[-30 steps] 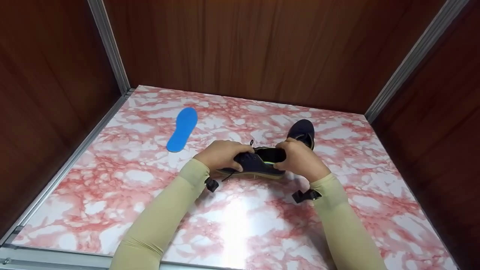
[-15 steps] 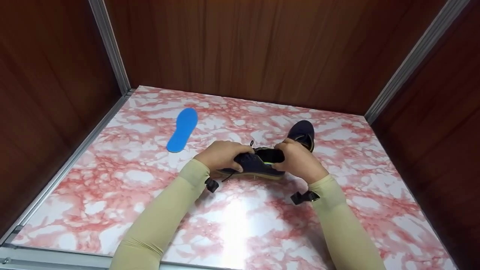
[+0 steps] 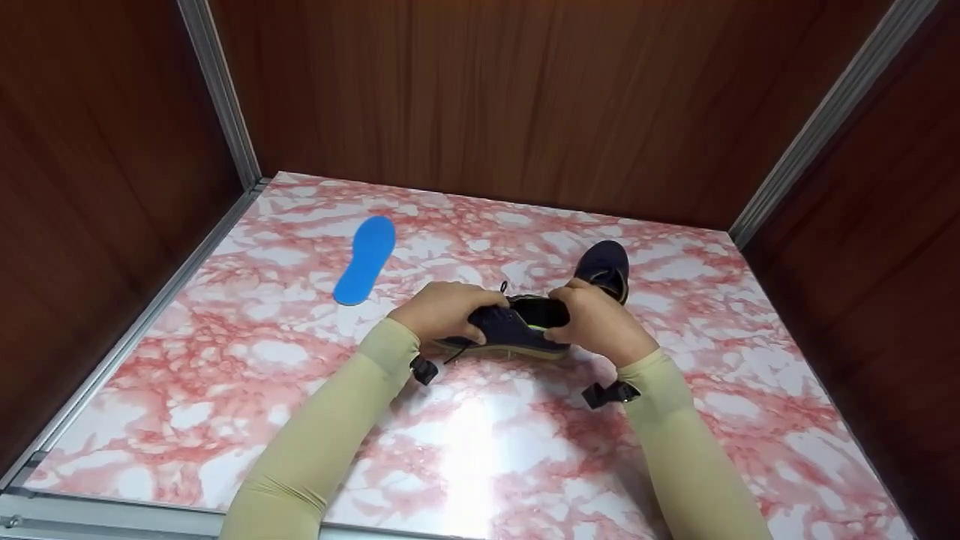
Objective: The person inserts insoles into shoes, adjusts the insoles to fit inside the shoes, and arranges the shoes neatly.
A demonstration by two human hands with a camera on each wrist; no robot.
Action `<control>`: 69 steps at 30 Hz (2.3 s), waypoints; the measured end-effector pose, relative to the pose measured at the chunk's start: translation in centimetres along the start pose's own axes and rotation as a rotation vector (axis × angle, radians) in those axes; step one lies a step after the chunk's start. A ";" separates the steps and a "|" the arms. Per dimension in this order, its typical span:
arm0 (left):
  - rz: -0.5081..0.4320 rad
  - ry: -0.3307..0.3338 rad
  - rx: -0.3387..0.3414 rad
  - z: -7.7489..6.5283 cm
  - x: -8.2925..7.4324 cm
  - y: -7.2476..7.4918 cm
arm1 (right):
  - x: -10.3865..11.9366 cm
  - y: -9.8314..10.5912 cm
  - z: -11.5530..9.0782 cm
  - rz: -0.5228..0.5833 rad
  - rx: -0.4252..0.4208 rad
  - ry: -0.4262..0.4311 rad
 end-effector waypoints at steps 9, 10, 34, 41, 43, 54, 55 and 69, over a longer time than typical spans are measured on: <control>0.019 0.006 0.011 0.0 0.0 -0.1 | -0.5 0.3 -0.3 0.005 0.005 -0.004; 0.022 0.008 0.013 0.0 0.0 -0.1 | -0.6 0.4 -0.4 0.008 0.006 -0.006; 0.016 -0.011 0.004 0.0 0.0 0.0 | -0.5 1.3 -0.8 0.012 -0.092 0.035; 0.013 -0.010 0.008 0.1 0.3 -0.1 | -0.3 1.0 -0.7 0.023 -0.059 0.024; 0.009 -0.006 0.009 0.1 0.4 -0.2 | -0.3 1.0 -0.6 0.015 -0.049 0.017; 0.010 -0.008 0.013 0.2 0.2 -0.2 | -1.1 0.8 -0.9 0.002 0.013 -0.030; 0.011 -0.008 0.013 0.2 0.2 -0.2 | -1.1 0.9 -0.9 0.002 0.015 -0.033; 0.003 -0.010 0.008 0.1 0.1 -0.1 | -0.9 1.3 -1.0 -0.051 -0.021 -0.033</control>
Point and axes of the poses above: each hand's wrist, its own z-axis towards the middle knuckle, its own y-axis out of the back of the hand, x = y × z, the point moved 6 cm from there along z, towards the middle knuckle, and after that the axes turned 14 degrees about -z, right-handed, at the moved point
